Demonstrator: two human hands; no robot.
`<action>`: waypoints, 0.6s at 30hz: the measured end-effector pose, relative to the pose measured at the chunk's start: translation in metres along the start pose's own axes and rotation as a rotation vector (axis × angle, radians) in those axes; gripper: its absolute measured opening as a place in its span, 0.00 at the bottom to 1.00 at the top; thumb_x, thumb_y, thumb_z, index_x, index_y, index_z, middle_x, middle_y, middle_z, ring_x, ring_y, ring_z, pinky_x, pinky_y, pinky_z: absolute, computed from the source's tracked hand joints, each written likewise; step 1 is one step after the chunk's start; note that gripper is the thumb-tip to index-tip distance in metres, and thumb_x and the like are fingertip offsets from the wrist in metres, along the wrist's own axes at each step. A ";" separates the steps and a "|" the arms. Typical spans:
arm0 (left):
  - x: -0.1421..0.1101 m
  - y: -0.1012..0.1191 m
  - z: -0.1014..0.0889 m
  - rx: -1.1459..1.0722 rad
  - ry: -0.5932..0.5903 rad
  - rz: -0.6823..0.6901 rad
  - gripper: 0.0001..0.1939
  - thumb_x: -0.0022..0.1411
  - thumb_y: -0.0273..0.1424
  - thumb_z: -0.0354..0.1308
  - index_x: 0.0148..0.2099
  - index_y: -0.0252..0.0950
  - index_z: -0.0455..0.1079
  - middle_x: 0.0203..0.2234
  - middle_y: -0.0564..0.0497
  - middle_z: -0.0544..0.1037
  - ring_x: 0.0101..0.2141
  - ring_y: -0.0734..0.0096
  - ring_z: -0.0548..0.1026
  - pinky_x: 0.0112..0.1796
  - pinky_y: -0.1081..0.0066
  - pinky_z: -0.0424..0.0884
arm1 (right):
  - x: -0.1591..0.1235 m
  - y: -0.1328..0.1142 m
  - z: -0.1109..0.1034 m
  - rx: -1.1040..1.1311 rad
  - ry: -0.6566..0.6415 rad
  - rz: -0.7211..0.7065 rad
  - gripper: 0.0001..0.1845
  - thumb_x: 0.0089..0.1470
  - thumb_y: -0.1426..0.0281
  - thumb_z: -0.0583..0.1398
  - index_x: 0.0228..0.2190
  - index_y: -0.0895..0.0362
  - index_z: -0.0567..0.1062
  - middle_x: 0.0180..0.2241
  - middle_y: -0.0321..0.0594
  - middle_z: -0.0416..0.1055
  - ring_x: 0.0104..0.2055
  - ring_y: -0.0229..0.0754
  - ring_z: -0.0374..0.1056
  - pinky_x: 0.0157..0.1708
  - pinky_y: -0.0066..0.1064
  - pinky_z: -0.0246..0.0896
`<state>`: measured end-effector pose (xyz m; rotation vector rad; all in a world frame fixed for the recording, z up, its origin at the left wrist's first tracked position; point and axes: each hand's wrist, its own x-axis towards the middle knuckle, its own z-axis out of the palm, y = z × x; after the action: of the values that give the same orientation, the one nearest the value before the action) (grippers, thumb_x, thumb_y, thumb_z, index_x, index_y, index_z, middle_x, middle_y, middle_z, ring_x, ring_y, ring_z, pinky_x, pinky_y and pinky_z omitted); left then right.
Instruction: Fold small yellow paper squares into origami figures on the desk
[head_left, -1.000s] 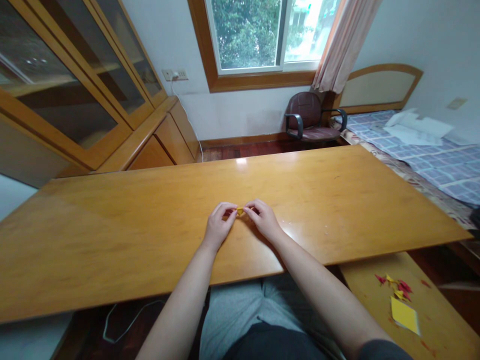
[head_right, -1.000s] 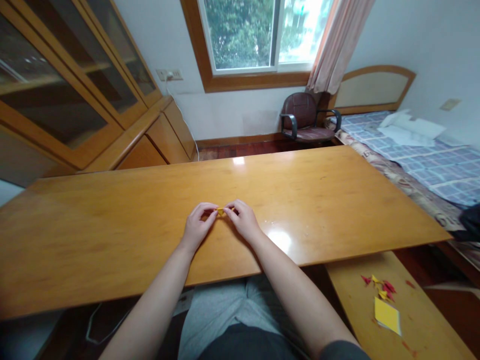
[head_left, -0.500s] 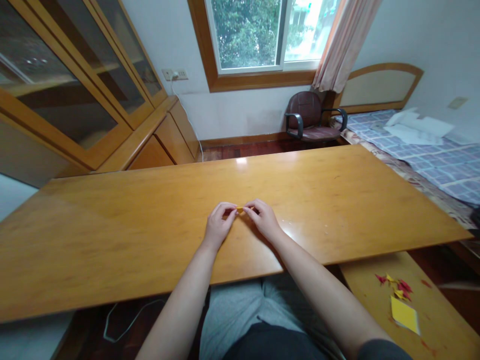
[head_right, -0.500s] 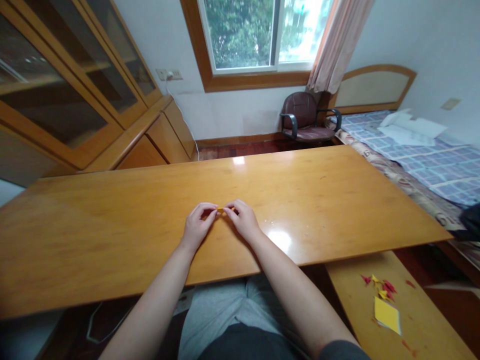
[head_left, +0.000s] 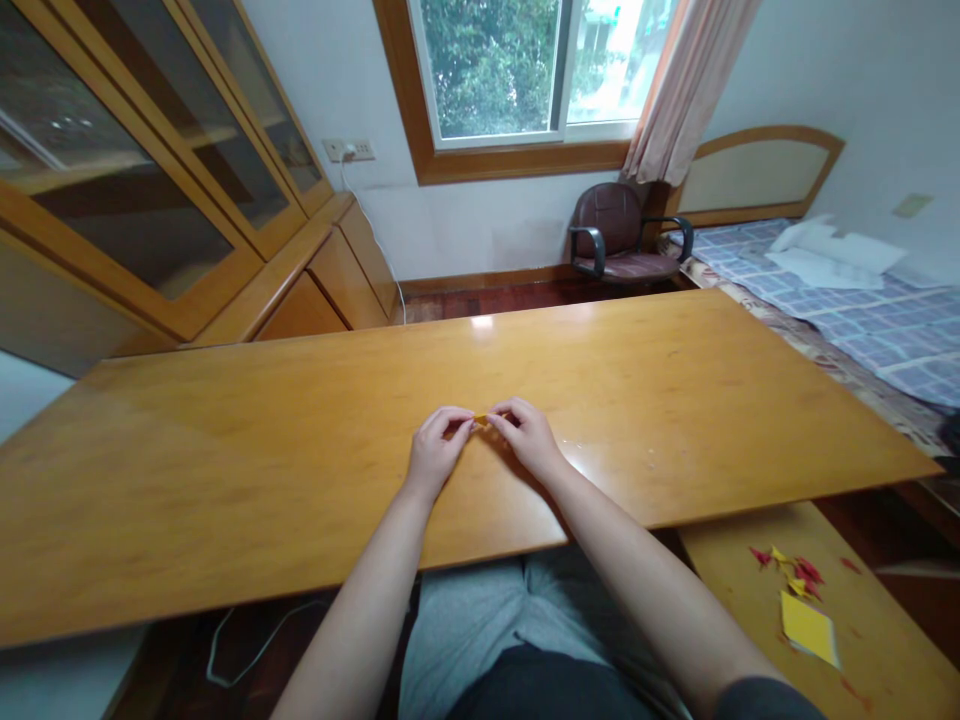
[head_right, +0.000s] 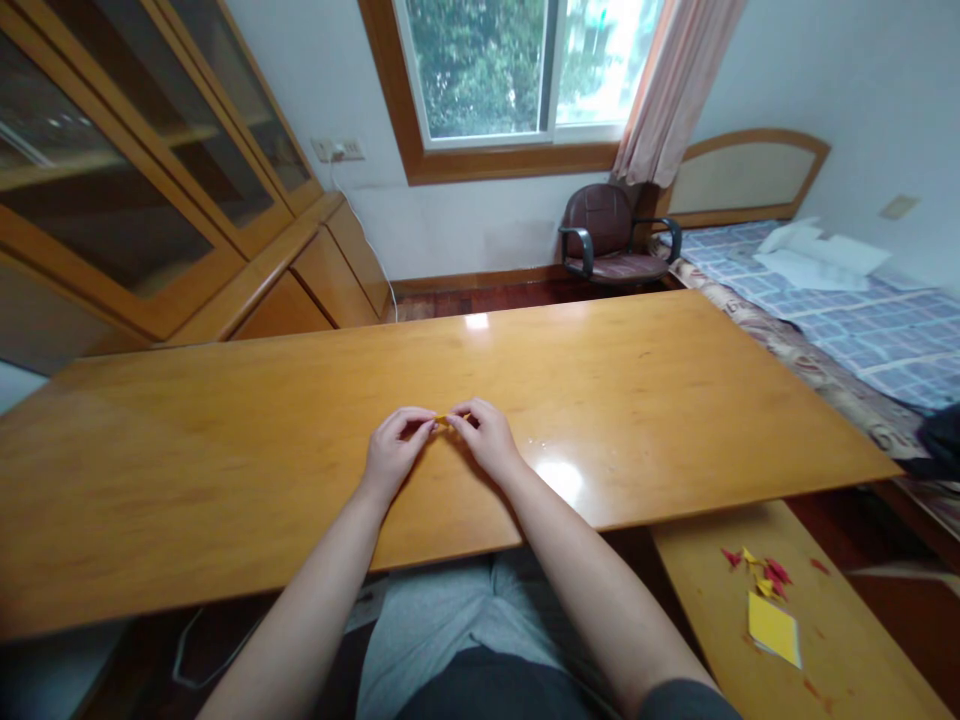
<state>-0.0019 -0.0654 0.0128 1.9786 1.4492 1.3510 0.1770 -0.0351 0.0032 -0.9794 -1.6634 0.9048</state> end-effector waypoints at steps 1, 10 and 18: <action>0.000 0.000 0.000 0.002 0.000 0.003 0.06 0.64 0.33 0.58 0.38 0.38 0.74 0.34 0.49 0.79 0.37 0.68 0.77 0.40 0.68 0.72 | 0.000 0.000 0.000 0.013 0.000 0.003 0.07 0.58 0.67 0.62 0.31 0.57 0.76 0.30 0.39 0.74 0.31 0.39 0.67 0.34 0.30 0.61; 0.000 -0.003 0.001 0.030 -0.016 -0.013 0.04 0.64 0.31 0.58 0.38 0.37 0.73 0.33 0.50 0.78 0.35 0.69 0.76 0.39 0.70 0.71 | -0.001 0.004 0.001 0.080 -0.012 0.051 0.09 0.57 0.64 0.62 0.30 0.57 0.76 0.30 0.39 0.72 0.29 0.39 0.67 0.31 0.29 0.62; 0.001 -0.009 0.000 -0.043 0.039 -0.100 0.06 0.64 0.33 0.58 0.39 0.37 0.73 0.34 0.49 0.77 0.36 0.68 0.76 0.38 0.70 0.72 | 0.001 0.007 0.001 0.226 0.043 0.181 0.12 0.55 0.61 0.62 0.30 0.57 0.76 0.27 0.37 0.72 0.24 0.36 0.64 0.25 0.27 0.59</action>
<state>-0.0066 -0.0609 0.0066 1.8374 1.5021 1.3735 0.1773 -0.0314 -0.0031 -0.9967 -1.4166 1.1567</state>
